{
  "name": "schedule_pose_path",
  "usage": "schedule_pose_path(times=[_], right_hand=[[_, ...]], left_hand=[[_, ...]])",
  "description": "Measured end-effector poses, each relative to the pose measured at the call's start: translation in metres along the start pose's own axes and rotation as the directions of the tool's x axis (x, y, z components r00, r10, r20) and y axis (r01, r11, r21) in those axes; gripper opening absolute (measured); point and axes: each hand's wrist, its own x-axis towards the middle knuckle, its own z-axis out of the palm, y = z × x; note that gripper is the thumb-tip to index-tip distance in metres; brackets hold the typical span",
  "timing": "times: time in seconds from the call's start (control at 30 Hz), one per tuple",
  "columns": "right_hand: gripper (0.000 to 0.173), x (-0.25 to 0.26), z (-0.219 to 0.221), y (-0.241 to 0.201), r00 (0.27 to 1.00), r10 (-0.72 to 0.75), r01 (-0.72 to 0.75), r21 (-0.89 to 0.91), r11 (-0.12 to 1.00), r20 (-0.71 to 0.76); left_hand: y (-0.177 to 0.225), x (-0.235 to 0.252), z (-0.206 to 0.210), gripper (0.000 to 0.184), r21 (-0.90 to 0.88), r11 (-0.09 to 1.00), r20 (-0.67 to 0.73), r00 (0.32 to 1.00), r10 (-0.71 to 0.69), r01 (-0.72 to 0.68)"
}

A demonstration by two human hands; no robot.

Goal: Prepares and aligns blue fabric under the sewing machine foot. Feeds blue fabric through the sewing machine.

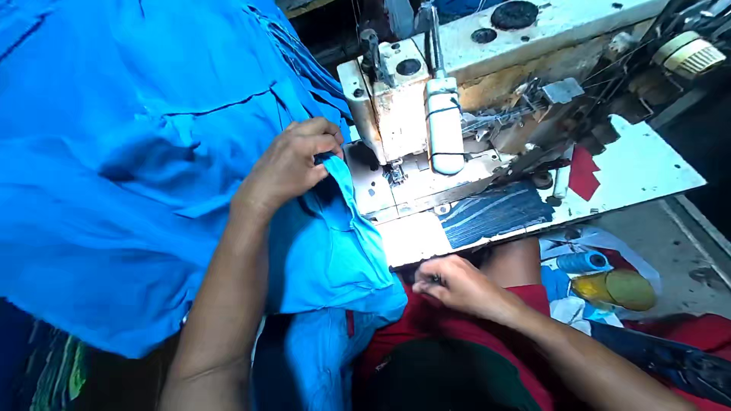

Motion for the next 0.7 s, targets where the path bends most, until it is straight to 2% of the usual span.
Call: schedule_pose_path(times=[0.03,0.1,0.17,0.2,0.23,0.27,0.33,0.43,0.47,0.5,0.53,0.6,0.63,0.7], right_hand=[[0.020,0.009,0.000,-0.007,0.983,-0.070,0.071,0.002,0.997,-0.173],[0.026,0.038,0.000,-0.028,0.863,-0.179,0.194,-0.018,0.981,-0.473],[0.040,0.071,0.003,-0.049,0.727,-0.203,0.245,-0.028,0.969,-0.656],[0.046,0.087,0.004,-0.058,0.703,-0.177,0.250,0.007,0.968,-0.689],[0.045,0.100,0.007,-0.064,0.707,-0.122,0.254,0.088,0.963,-0.697],[0.036,0.111,0.010,-0.067,0.724,-0.048,0.264,0.213,0.941,-0.688],[0.018,0.120,0.011,-0.067,0.790,0.079,0.280,0.473,0.835,-0.608],[0.016,0.104,0.003,-0.056,0.916,0.170,0.240,0.835,0.495,-0.364],[0.012,0.098,0.000,-0.050,0.938,0.169,0.219,0.897,0.384,-0.301],[0.008,0.092,-0.002,-0.043,0.949,0.184,0.186,0.928,0.324,-0.254],[0.008,0.086,-0.004,-0.035,0.954,0.209,0.147,0.940,0.307,-0.217],[0.009,0.077,-0.008,-0.020,0.950,0.264,0.074,0.945,0.319,-0.164],[0.008,0.073,-0.009,-0.012,0.944,0.291,0.045,0.938,0.344,-0.152],[0.009,0.067,-0.007,0.004,0.930,0.323,0.011,0.889,0.458,-0.177]], left_hand=[[0.004,-0.003,0.006,0.010,-0.006,1.000,-0.049,0.999,-0.016,0.016],[0.016,-0.007,0.008,0.011,-0.012,0.999,-0.136,0.990,-0.036,0.035],[0.030,-0.007,0.011,0.008,-0.044,0.998,-0.214,0.976,-0.046,0.038],[0.037,-0.008,0.014,0.007,-0.070,0.997,-0.248,0.967,-0.053,0.036],[0.043,-0.009,0.020,0.007,-0.090,0.995,-0.290,0.955,-0.061,0.036],[0.046,-0.011,0.027,0.011,-0.095,0.995,-0.344,0.936,-0.072,0.042],[0.052,-0.022,0.044,0.030,-0.030,0.988,-0.427,0.892,-0.147,0.148],[0.047,-0.051,0.062,0.054,0.147,0.888,-0.523,0.797,-0.303,0.435],[0.044,-0.060,0.063,0.057,0.147,0.873,-0.543,0.776,-0.322,0.466],[0.041,-0.068,0.062,0.056,0.141,0.881,-0.554,0.774,-0.308,0.451],[0.041,-0.074,0.059,0.050,0.144,0.902,-0.530,0.801,-0.277,0.407],[0.048,-0.084,0.051,0.036,0.163,0.952,-0.374,0.909,-0.183,0.259],[0.051,-0.086,0.050,0.030,0.160,0.972,-0.276,0.953,-0.123,0.172],[0.055,-0.089,0.052,0.030,0.109,0.992,-0.111,0.992,-0.053,0.065]])
